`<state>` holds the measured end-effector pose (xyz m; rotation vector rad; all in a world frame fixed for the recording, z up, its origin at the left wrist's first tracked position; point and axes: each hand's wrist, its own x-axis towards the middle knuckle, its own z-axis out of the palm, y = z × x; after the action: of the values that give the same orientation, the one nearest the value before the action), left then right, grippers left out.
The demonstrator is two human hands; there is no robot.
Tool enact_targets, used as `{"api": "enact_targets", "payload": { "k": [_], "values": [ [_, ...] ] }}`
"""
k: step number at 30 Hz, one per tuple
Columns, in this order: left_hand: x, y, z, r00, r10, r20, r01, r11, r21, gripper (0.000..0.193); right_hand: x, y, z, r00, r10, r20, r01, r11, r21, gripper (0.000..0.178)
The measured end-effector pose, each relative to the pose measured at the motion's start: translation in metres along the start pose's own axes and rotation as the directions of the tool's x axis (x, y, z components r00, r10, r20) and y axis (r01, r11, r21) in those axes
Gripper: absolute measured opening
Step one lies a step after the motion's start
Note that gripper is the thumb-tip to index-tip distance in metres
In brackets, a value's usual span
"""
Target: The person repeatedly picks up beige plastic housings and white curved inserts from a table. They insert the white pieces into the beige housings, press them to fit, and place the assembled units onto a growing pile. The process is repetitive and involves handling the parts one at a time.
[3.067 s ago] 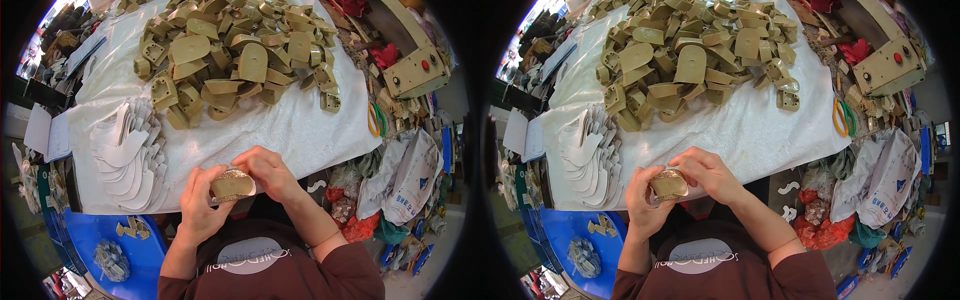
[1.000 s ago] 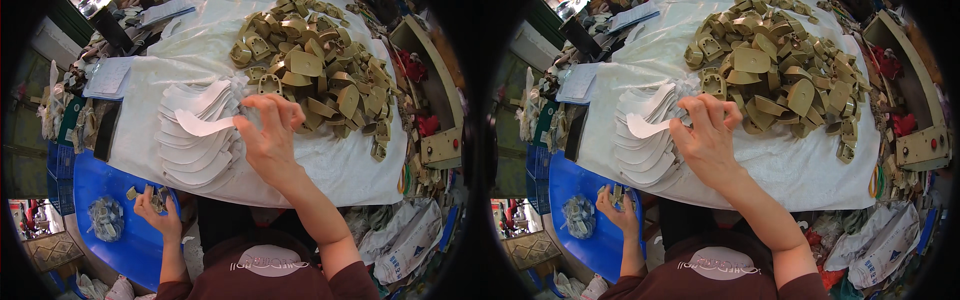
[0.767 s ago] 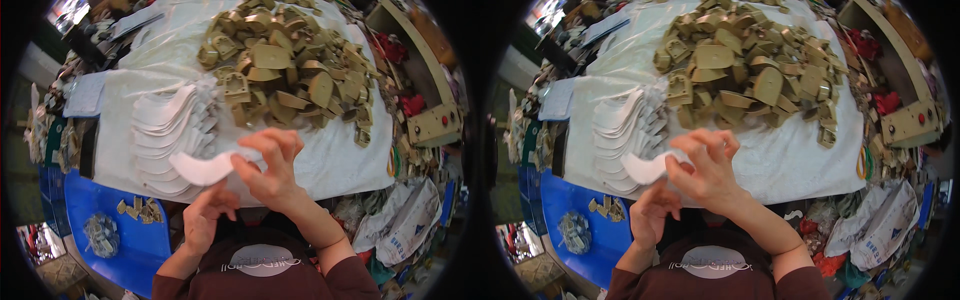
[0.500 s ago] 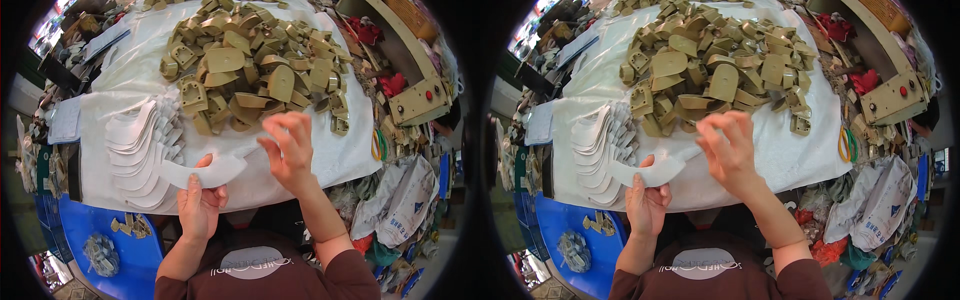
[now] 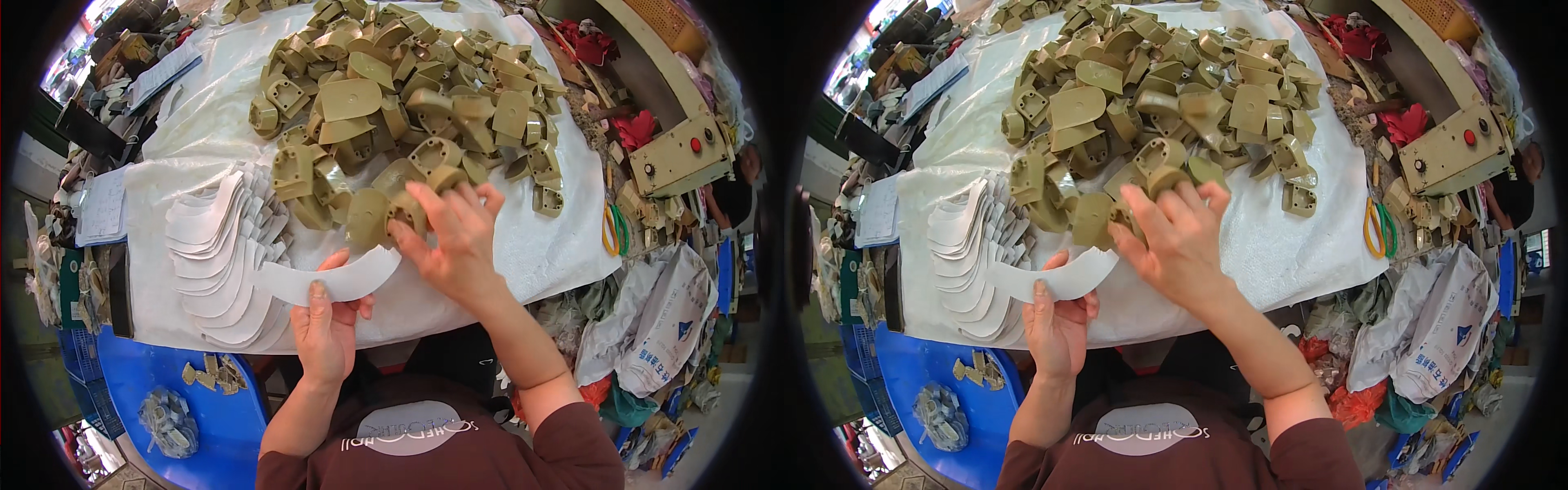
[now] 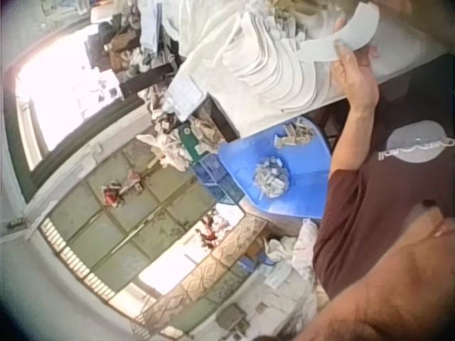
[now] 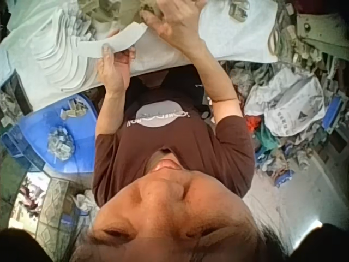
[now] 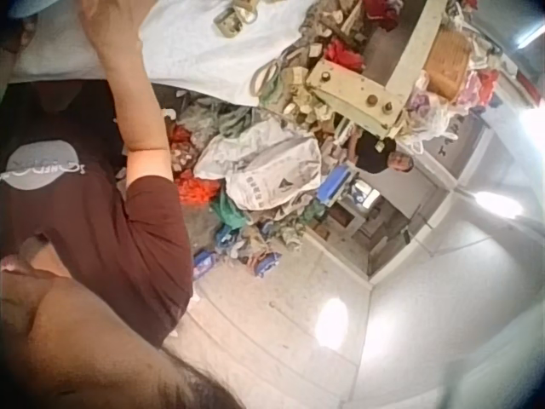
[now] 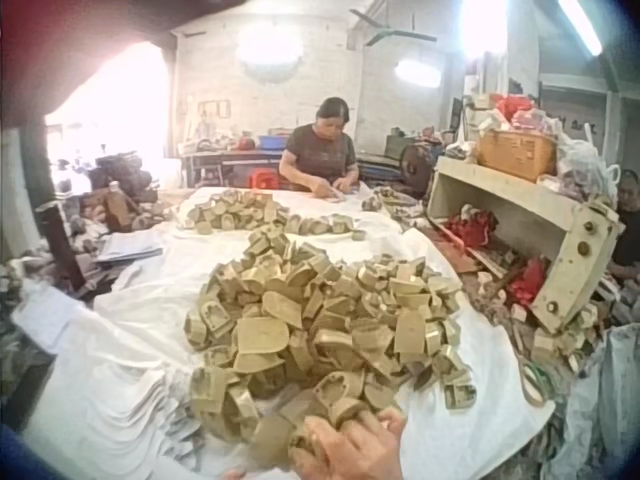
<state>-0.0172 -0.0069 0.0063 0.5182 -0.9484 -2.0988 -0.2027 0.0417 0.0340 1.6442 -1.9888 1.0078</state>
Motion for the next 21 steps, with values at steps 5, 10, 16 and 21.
{"api": "enact_targets", "payload": {
  "k": [5,10,16,21],
  "values": [
    [0.017,0.000,0.012,0.995,0.011,0.098,-0.010,1.000,-0.009,0.046,-0.044,-0.004,-0.001,0.914,0.281,0.294,-0.338,0.926,0.167,0.032],
    [0.041,-0.002,0.012,0.979,0.018,0.202,-0.027,0.999,0.043,0.047,-0.041,-0.003,-0.025,0.873,0.203,0.444,-0.298,0.942,0.154,0.033],
    [0.045,-0.006,0.004,0.989,0.015,0.149,-0.021,0.999,0.041,0.047,-0.053,0.012,-0.005,0.954,-0.171,0.246,0.136,0.979,0.151,0.043],
    [0.042,-0.009,0.005,0.983,0.050,0.178,-0.076,0.987,0.142,0.043,-0.051,0.008,-0.013,0.892,0.291,0.345,-0.426,0.796,0.431,0.033]
  ]
}}
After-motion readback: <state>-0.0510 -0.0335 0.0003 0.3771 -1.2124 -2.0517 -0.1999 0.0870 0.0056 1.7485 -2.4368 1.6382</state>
